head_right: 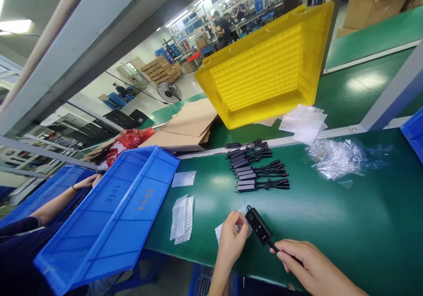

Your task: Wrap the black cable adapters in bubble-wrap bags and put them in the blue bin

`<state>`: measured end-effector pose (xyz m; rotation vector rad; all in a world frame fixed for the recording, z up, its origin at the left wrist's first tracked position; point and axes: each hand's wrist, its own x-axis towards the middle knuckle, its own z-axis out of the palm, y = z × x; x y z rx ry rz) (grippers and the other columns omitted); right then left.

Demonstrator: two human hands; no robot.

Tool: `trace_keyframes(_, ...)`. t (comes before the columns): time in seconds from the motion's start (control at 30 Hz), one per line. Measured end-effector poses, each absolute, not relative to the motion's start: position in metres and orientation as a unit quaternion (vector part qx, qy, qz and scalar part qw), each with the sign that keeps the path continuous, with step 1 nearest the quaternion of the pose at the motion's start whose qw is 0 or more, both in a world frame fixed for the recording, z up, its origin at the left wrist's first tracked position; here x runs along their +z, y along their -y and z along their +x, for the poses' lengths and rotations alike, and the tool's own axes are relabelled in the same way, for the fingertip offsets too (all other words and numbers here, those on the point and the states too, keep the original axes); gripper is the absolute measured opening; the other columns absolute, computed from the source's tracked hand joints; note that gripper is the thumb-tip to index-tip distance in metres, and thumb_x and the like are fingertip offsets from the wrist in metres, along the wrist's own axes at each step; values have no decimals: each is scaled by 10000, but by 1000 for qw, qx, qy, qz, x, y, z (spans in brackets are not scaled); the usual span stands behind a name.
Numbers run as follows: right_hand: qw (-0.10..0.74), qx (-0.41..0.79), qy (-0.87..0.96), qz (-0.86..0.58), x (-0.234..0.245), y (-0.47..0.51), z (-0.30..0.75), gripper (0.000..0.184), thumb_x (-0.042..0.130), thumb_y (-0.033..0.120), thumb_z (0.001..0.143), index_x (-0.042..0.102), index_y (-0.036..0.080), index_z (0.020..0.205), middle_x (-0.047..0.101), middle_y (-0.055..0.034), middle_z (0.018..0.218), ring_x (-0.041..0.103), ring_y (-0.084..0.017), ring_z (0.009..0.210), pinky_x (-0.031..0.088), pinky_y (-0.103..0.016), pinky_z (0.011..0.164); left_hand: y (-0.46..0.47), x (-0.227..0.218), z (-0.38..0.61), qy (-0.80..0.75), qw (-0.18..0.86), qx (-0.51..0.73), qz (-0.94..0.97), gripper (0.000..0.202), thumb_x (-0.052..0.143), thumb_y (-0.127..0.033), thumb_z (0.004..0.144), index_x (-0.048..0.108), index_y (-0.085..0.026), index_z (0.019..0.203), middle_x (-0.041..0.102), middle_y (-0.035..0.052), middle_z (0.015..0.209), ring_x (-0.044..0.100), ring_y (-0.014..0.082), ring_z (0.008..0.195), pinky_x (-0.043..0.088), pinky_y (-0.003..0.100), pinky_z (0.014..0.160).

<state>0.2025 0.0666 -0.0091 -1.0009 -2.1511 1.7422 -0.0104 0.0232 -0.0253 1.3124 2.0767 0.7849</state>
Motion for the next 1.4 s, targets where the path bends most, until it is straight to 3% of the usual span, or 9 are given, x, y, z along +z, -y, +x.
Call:
trace_keyframes(0.13,86,568,748,-333,-17,-66,204,359,420,459,961,674,245,824,667,-31,776,614,-209,693,453,-264,644,-14,-11,-8,-728,340,380,459,139,463,-144,782,470,-198,655,465,8,746,488,141,663,349,213,507)
trace_keyframes(0.33,81,563,752,-334,-24,-64,209,343,464,468,938,718,262,835,714,-39,818,662,-231,753,511,-294,719,-8,-5,-1,-696,186,392,573,147,502,-69,772,539,-193,702,506,38,785,520,187,778,424,292,693)
trace_keyframes(0.5,138,580,688,-414,-37,-64,199,468,444,494,935,569,220,1292,701,-83,1105,682,-227,891,542,-311,809,-9,-3,10,-634,148,402,644,148,520,-51,746,564,-192,754,529,53,805,520,192,773,438,314,684)
trace_keyframes(0.6,175,608,652,-417,-47,-64,195,579,425,470,923,444,162,1413,679,-115,1183,693,-236,932,565,-315,816,-9,-6,29,-565,148,440,682,156,507,-67,686,561,-189,766,537,51,808,527,181,755,449,311,662)
trace_keyframes(0.73,206,557,694,-407,-52,-66,203,490,425,301,900,529,145,1352,677,-100,1197,670,-246,1049,565,-301,858,-7,-11,44,-519,164,451,707,191,515,-76,659,570,-190,802,567,60,886,546,182,814,478,313,699)
trace_keyframes(0.93,213,326,867,-312,-42,-69,231,477,388,131,900,563,285,1316,705,-9,1146,706,-190,940,586,-285,798,-14,0,11,-570,182,331,729,416,528,-134,860,472,-188,1268,552,132,1266,457,266,1222,364,491,1051)
trace_keyframes(1.07,181,232,914,-278,-40,-69,245,564,391,59,854,522,315,1340,668,21,1220,689,-171,963,574,-320,835,-26,1,-5,-542,246,264,759,129,504,-129,907,589,-189,983,657,59,980,554,210,1030,409,424,972)
trace_keyframes(1.27,235,102,906,-335,-25,-71,245,413,401,157,914,550,231,1292,636,-51,1257,623,-223,1072,531,-351,843,-27,-5,4,-542,238,280,756,140,467,-123,923,574,-174,849,638,51,857,549,182,843,426,344,752)
trace_keyframes(1.4,253,97,913,-304,-12,-71,227,280,381,326,1001,639,237,1066,705,-32,964,651,-196,838,505,-322,740,-26,2,15,-516,228,332,756,124,494,-145,916,603,-186,871,639,44,856,562,176,848,443,337,772)
